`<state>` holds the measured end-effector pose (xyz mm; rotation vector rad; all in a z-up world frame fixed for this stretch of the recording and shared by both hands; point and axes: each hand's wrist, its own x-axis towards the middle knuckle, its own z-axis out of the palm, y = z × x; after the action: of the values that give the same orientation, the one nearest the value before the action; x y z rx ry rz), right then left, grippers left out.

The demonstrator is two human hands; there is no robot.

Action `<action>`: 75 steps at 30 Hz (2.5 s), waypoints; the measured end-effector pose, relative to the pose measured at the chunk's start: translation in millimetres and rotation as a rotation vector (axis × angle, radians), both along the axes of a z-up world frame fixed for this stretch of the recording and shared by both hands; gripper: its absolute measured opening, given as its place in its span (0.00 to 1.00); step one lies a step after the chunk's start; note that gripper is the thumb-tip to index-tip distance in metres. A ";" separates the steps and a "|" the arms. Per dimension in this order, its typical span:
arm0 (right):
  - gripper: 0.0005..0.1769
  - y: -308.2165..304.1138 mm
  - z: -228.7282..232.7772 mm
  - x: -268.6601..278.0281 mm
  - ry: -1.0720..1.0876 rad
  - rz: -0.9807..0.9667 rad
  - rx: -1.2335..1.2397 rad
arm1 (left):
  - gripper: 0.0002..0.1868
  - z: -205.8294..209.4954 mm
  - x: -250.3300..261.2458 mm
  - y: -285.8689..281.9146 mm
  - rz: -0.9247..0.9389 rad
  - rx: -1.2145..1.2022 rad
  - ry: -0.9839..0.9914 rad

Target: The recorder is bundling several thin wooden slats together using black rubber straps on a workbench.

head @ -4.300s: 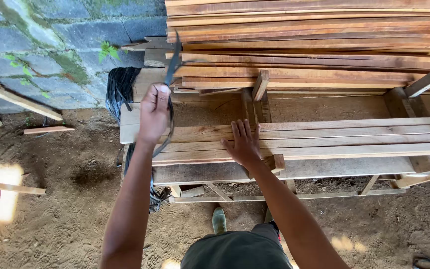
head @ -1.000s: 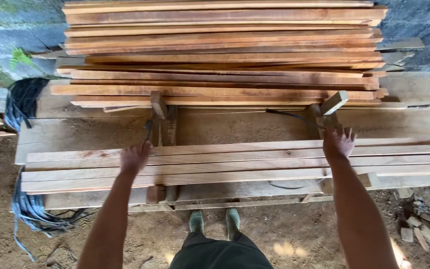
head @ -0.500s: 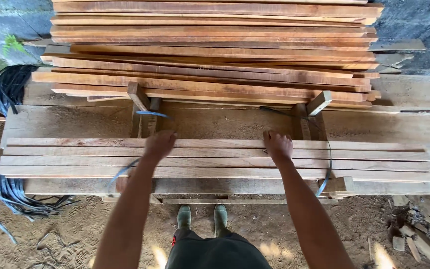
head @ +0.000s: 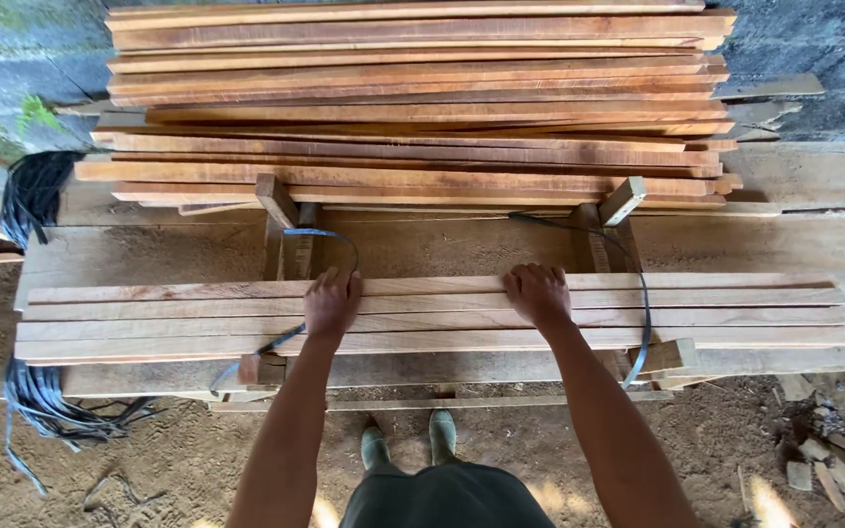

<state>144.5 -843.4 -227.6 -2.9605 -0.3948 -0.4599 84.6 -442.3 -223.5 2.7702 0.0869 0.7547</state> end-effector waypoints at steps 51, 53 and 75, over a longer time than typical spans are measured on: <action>0.14 134.9 250.0 -68.9 0.551 0.406 0.750 | 0.12 183.5 -36.4 77.3 -0.101 -1.402 -0.152; 0.13 119.0 223.9 -55.7 0.518 0.383 0.727 | 0.11 169.9 -37.0 94.5 -0.083 -1.383 -0.154; 0.08 125.4 165.4 -8.5 -0.047 0.691 0.112 | 0.27 143.3 -30.1 -26.0 -0.401 -0.012 -0.042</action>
<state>136.0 -718.0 -62.1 -2.4803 -1.2773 -0.4349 54.4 -468.4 -80.2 2.6318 -0.4555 0.6970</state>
